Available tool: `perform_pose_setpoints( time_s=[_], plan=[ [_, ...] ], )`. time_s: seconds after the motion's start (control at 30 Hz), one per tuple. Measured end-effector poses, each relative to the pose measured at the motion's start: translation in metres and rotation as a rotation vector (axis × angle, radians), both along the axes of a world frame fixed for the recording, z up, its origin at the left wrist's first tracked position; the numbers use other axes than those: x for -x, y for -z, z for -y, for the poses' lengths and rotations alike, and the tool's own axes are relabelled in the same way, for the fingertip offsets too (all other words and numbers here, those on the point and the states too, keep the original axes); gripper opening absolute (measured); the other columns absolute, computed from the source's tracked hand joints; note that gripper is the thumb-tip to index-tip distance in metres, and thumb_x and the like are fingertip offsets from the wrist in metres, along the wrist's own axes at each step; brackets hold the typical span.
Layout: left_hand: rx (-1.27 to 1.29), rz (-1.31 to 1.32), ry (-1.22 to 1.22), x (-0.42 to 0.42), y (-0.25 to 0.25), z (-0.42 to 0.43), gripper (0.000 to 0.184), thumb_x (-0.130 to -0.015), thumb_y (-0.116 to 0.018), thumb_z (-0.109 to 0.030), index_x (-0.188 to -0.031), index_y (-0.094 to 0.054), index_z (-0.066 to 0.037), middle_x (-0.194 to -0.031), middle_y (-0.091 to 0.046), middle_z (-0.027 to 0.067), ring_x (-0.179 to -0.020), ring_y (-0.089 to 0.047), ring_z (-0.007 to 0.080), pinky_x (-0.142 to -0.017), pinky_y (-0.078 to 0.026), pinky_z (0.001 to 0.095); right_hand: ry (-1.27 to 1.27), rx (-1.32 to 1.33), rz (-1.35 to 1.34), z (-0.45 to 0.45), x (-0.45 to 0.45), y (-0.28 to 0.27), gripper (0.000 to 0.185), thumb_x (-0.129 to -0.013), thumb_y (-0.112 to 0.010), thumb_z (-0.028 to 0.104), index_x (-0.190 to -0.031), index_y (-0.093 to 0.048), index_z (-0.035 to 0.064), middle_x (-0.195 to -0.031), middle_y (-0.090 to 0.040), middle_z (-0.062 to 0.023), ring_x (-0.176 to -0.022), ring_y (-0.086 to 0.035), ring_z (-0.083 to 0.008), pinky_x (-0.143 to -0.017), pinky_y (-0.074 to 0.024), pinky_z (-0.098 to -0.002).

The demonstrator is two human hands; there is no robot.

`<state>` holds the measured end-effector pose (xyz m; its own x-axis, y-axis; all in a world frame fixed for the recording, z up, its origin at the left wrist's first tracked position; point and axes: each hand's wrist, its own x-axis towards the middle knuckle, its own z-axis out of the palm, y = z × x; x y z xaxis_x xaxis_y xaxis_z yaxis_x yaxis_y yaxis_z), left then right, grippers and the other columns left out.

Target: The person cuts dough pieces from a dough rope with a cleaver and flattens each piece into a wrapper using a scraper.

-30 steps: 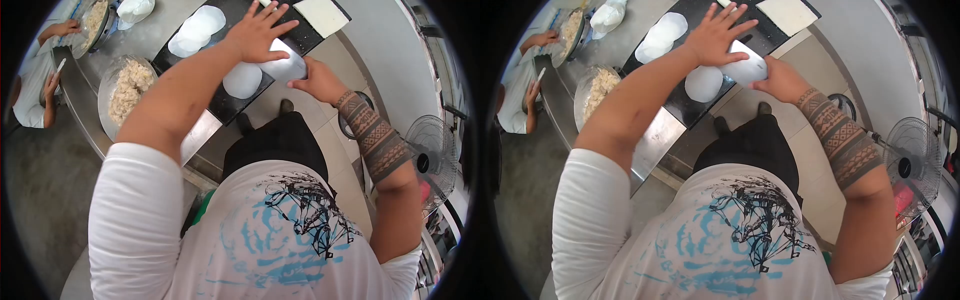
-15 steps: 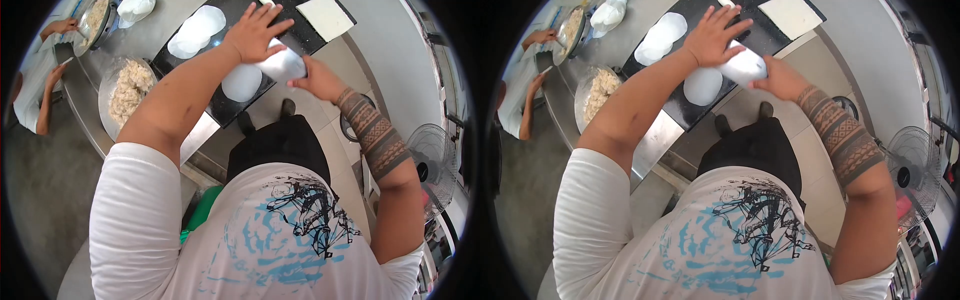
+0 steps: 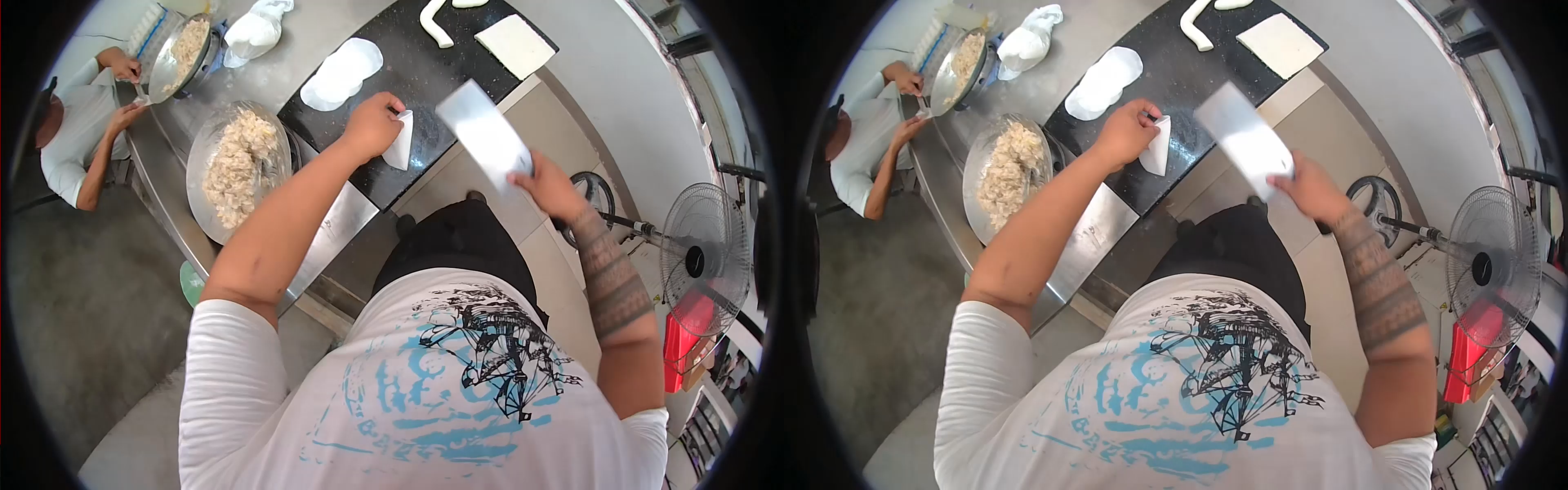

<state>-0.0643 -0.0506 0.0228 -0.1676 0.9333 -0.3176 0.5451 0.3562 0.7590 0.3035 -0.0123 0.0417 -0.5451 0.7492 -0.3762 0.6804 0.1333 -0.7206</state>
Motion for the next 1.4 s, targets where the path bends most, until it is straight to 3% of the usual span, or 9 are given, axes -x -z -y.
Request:
perform_pose_setpoints(
  time_s=[0.2, 0.5, 0.6, 0.73, 0.8, 1.03, 1.17, 1.2, 1.4],
  plan=[
    [-0.018, 0.236, -0.134, -0.018, -0.018, 0.017, 0.030, -0.094, -0.069, 0.003, -0.124, -0.067, -0.001, -0.101, -0.068, 0.0062, -0.086, -0.067, 0.0143, -0.073, -0.058, 0.0305, 0.089, 0.103, -0.074, 0.055, 0.113, 0.041, 0.056, -0.098, -0.078, 0.035, -0.131, -0.061, -0.0074, -0.124, -0.071, -0.0302, -0.119, -0.069, -0.0440, -0.103, -0.0529, -0.0483],
    [-0.276, 0.345, -0.159, -0.001, -0.146, -0.039, 0.031, -0.094, -0.068, 0.003, -0.125, -0.068, -0.001, -0.104, -0.065, 0.0045, -0.089, -0.066, 0.0136, -0.079, -0.057, 0.0305, 0.065, 0.214, -0.109, 0.069, 0.040, 0.028, 0.050, -0.097, -0.079, 0.033, -0.128, -0.065, -0.0032, -0.113, -0.075, -0.0253, -0.107, -0.073, -0.0378, -0.095, -0.0557, -0.0441],
    [-0.315, 0.335, -0.296, 0.026, -0.139, -0.083, 0.032, -0.095, -0.069, -0.001, -0.127, -0.068, -0.003, -0.103, -0.065, 0.0043, -0.090, -0.066, 0.0152, -0.082, -0.058, 0.0312, 0.108, 0.228, -0.140, 0.053, 0.014, 0.030, 0.049, -0.096, -0.080, 0.032, -0.128, -0.066, -0.0030, -0.112, -0.076, -0.0223, -0.103, -0.074, -0.0338, -0.093, -0.0564, -0.0422],
    [-0.211, -0.068, -0.386, 0.080, -0.031, -0.126, 0.029, -0.091, -0.071, -0.009, -0.118, -0.074, -0.002, -0.103, -0.074, 0.0140, -0.092, -0.072, 0.0257, -0.083, -0.059, 0.0370, 0.179, 0.263, -0.179, 0.019, -0.011, 0.027, 0.048, -0.096, -0.081, 0.030, -0.127, -0.066, -0.0033, -0.109, -0.077, -0.0194, -0.102, -0.073, -0.0313, -0.094, -0.0558, -0.0422],
    [-0.359, -0.482, -0.396, 0.086, 0.013, -0.130, 0.027, -0.091, -0.072, -0.013, -0.116, -0.075, -0.002, -0.105, -0.075, 0.0176, -0.095, -0.072, 0.0313, -0.086, -0.059, 0.0411, 0.164, 0.271, -0.166, -0.005, -0.023, 0.017, 0.047, -0.098, -0.080, 0.028, -0.130, -0.064, -0.0029, -0.099, -0.076, -0.0150, -0.089, -0.073, -0.0264, -0.082, -0.0576, -0.0403],
    [-0.311, -0.353, -0.423, -0.094, -0.004, -0.152, 0.047, -0.081, -0.093, -0.031, -0.102, -0.063, -0.002, -0.103, -0.070, 0.0197, -0.097, -0.069, 0.0401, -0.085, -0.056, 0.0475, 0.268, 0.363, -0.321, -0.109, -0.021, -0.021, 0.040, -0.102, -0.074, 0.019, -0.133, -0.058, -0.0005, -0.072, -0.059, -0.0003, -0.047, -0.051, -0.0073, -0.041, -0.0412, -0.0270],
    [-0.356, -0.337, -0.601, -0.098, 0.018, -0.171, 0.042, -0.079, -0.092, -0.023, -0.099, -0.061, -0.002, -0.090, -0.069, 0.0178, -0.083, -0.070, 0.0367, -0.077, -0.056, 0.0460, 0.017, 0.058, -0.291, -0.162, -0.004, -0.029, 0.040, -0.100, -0.074, 0.020, -0.126, -0.055, -0.0034, -0.073, -0.063, -0.0083, -0.060, -0.061, -0.0210, -0.059, -0.0526, -0.0382],
    [-0.364, -0.355, -0.620, -0.097, 0.017, -0.166, 0.038, -0.080, -0.091, -0.020, -0.098, -0.063, -0.002, -0.088, -0.069, 0.0167, -0.080, -0.070, 0.0343, -0.076, -0.056, 0.0452, -0.069, -0.029, -0.076, -0.174, 0.002, -0.038, 0.036, -0.100, -0.071, 0.019, -0.122, -0.053, -0.0031, -0.078, -0.068, -0.0163, -0.072, -0.069, -0.0342, -0.070, -0.0551, -0.0469],
    [-0.322, -0.331, -0.483, -0.100, 0.013, -0.111, 0.031, -0.081, -0.090, -0.015, -0.099, -0.068, -0.003, -0.089, -0.069, 0.0121, -0.077, -0.069, 0.0272, -0.074, -0.056, 0.0407, -0.549, -0.487, 0.148, -0.193, 0.041, -0.072, 0.016, -0.099, -0.061, 0.008, -0.111, -0.053, 0.0013, -0.087, -0.073, -0.0227, -0.084, -0.074, -0.0436, -0.075, -0.0574, -0.0549]
  ],
)
